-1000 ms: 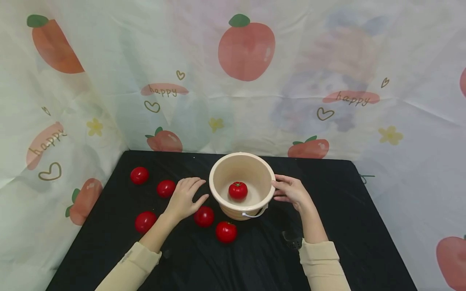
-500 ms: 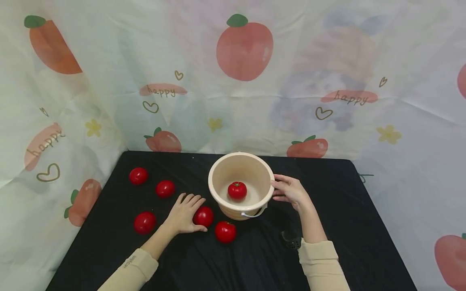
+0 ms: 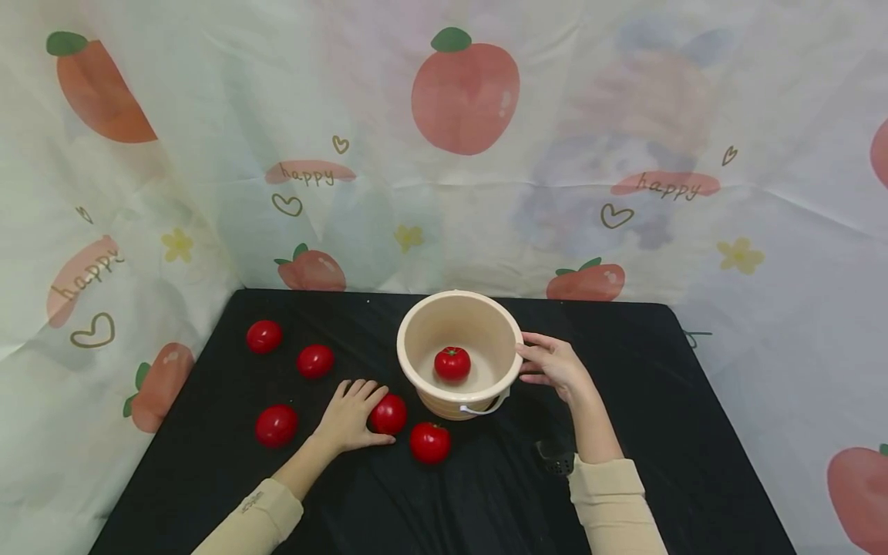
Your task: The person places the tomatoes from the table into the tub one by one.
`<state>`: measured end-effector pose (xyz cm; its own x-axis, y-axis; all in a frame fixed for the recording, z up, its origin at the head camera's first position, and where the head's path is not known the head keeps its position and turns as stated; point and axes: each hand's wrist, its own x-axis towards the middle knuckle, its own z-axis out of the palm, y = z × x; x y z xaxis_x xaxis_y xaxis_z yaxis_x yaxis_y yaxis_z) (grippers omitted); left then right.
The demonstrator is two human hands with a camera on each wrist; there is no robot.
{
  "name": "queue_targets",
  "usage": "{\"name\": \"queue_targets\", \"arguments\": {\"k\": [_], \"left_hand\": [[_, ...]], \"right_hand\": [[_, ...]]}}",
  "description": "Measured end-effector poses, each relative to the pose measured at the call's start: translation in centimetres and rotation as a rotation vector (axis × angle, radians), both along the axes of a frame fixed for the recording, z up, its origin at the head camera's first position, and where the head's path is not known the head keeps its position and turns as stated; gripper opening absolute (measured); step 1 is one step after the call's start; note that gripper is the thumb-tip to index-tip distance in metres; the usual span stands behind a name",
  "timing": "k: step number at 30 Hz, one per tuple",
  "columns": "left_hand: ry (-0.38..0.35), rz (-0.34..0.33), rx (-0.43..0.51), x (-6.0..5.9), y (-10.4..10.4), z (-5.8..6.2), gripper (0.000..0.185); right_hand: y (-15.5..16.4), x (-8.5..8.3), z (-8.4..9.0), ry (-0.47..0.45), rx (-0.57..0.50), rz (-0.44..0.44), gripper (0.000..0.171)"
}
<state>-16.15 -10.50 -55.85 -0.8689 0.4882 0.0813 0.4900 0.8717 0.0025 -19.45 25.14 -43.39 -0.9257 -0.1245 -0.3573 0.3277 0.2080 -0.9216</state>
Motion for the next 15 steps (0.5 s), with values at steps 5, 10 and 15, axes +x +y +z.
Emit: {"name": "queue_targets", "arguments": {"k": [5,10,15], "left_hand": [[0.007,0.0,-0.011,0.1,0.1,-0.1,0.077],[0.079,-0.021,-0.022,-0.1,0.0,0.4,0.075],[0.192,-0.03,0.002,-1.0,-0.2,2.1,0.073]], "right_hand": [[0.1,0.1,0.0,-0.007,-0.009,-0.007,0.066],[0.0,0.1,0.0,-0.004,0.001,0.0,0.066],[-0.1,0.1,0.1,0.001,0.012,-0.001,0.066]]}}
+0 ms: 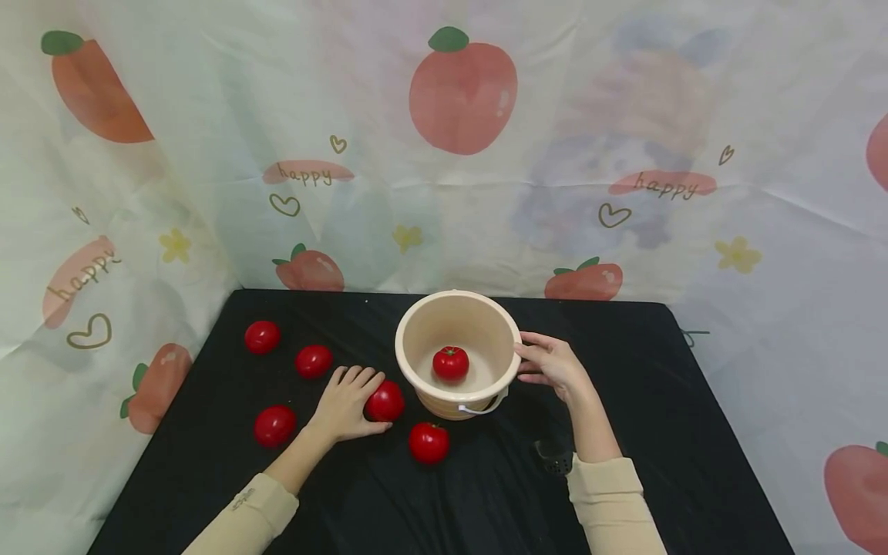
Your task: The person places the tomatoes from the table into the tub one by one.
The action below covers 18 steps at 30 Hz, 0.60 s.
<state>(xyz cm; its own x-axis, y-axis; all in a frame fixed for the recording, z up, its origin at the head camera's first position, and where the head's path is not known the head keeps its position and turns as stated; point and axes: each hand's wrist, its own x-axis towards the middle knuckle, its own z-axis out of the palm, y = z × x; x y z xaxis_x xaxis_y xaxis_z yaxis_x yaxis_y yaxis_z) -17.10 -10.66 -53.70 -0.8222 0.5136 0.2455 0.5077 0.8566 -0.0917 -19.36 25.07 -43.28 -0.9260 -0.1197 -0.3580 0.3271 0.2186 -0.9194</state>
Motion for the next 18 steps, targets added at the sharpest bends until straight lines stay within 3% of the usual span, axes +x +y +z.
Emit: {"name": "queue_targets", "arguments": {"k": [10,15,18], "left_hand": [[0.191,-0.02,0.106,-2.1,-1.5,6.1,0.068],[0.311,-0.04,0.145,-3.2,-1.7,8.5,0.07],[0.329,-0.052,0.167,-3.7,-1.1,9.8,0.07]], "right_hand": [[0.0,-0.1,-0.2,-0.009,-0.011,-0.004,0.065],[0.0,-0.1,-0.1,-0.007,-0.015,-0.002,0.065],[0.1,-0.1,-0.1,-0.008,-0.007,-0.001,0.065]]}}
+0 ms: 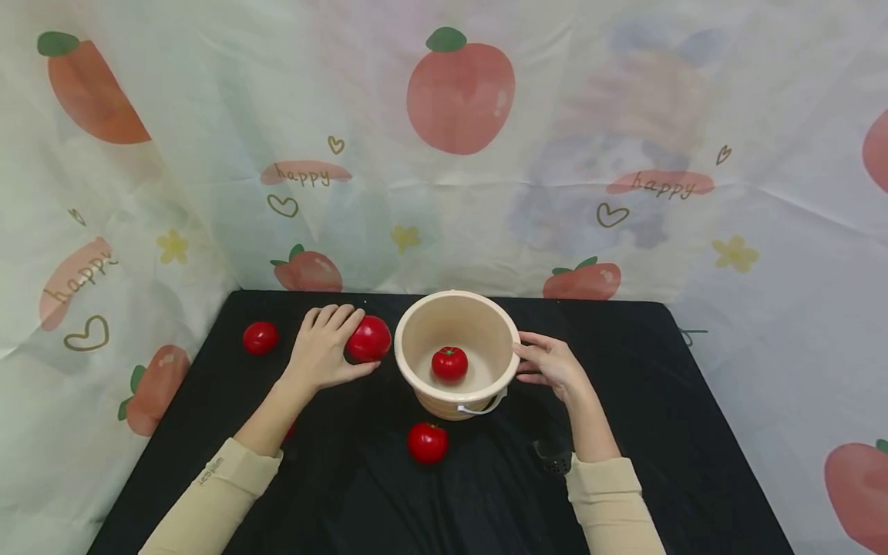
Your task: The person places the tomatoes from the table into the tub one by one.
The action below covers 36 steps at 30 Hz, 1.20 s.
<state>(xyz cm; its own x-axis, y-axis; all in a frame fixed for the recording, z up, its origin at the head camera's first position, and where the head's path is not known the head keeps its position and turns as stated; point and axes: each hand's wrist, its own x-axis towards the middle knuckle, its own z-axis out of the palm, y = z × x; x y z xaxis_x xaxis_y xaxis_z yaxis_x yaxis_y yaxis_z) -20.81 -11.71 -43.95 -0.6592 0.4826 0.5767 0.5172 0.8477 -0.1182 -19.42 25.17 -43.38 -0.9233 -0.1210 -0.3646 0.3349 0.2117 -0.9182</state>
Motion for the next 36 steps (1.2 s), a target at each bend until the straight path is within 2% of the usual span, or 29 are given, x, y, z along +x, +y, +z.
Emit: {"name": "queue_targets", "arguments": {"k": [4,7,17,19,26,33,36], "left_hand": [[-0.035,-0.025,-0.004,-0.3,1.5,1.0,0.069],[-0.067,-0.043,-0.02,-0.4,2.8,1.2,0.069],[-0.073,-0.097,-0.084,-1.0,7.1,0.9,0.066],[-0.09,-0.099,-0.112,-1.2,8.0,0.7,0.067],[-0.223,-0.126,-0.222,-2.0,11.0,0.4,0.069],[-0.29,-0.15,-0.335,-2.8,13.3,0.0,0.072],[-0.322,-0.157,-0.426,-3.0,14.3,-0.4,0.075]], "right_hand": [[0.0,0.0,0.0,-0.003,-0.001,0.002,0.065],[0.0,0.0,0.0,0.001,-0.004,0.004,0.066],[0.1,0.0,0.0,0.007,0.007,0.0,0.061],[0.1,0.0,0.0,0.006,0.006,0.0,0.06],[0.1,0.1,0.0,0.001,-0.001,-0.001,0.065],[0.1,0.0,0.0,-0.006,-0.009,0.003,0.063],[0.2,0.1,0.0,-0.006,-0.009,0.004,0.062]]}}
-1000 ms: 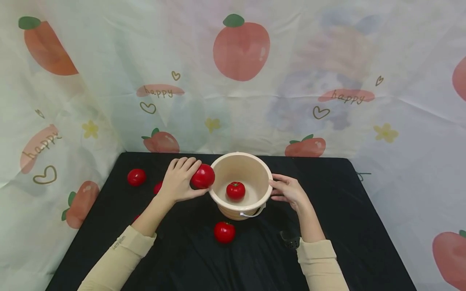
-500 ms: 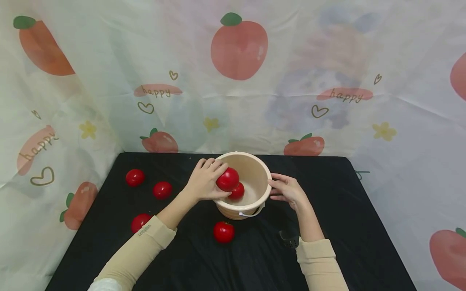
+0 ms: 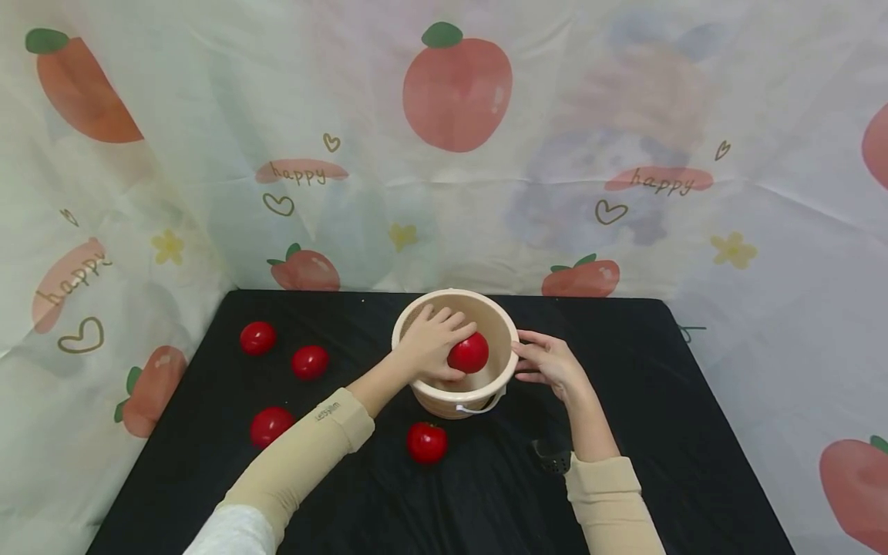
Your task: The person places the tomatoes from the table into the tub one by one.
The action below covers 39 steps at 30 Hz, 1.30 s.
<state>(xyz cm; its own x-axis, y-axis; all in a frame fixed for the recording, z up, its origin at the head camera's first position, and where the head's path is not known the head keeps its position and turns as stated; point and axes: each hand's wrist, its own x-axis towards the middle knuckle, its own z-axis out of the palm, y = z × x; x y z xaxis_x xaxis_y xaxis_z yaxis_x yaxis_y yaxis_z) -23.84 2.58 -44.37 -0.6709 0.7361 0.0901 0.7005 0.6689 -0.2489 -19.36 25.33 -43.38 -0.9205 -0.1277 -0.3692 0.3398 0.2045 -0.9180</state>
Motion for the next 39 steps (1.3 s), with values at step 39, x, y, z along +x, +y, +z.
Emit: {"name": "queue_targets", "arguments": {"k": [39], "left_hand": [[-0.15,0.071,-0.626,-0.6,5.4,-3.0,0.069]], "right_hand": [[-0.3,0.2,-0.1,0.016,-0.006,-0.012,0.064]]}}
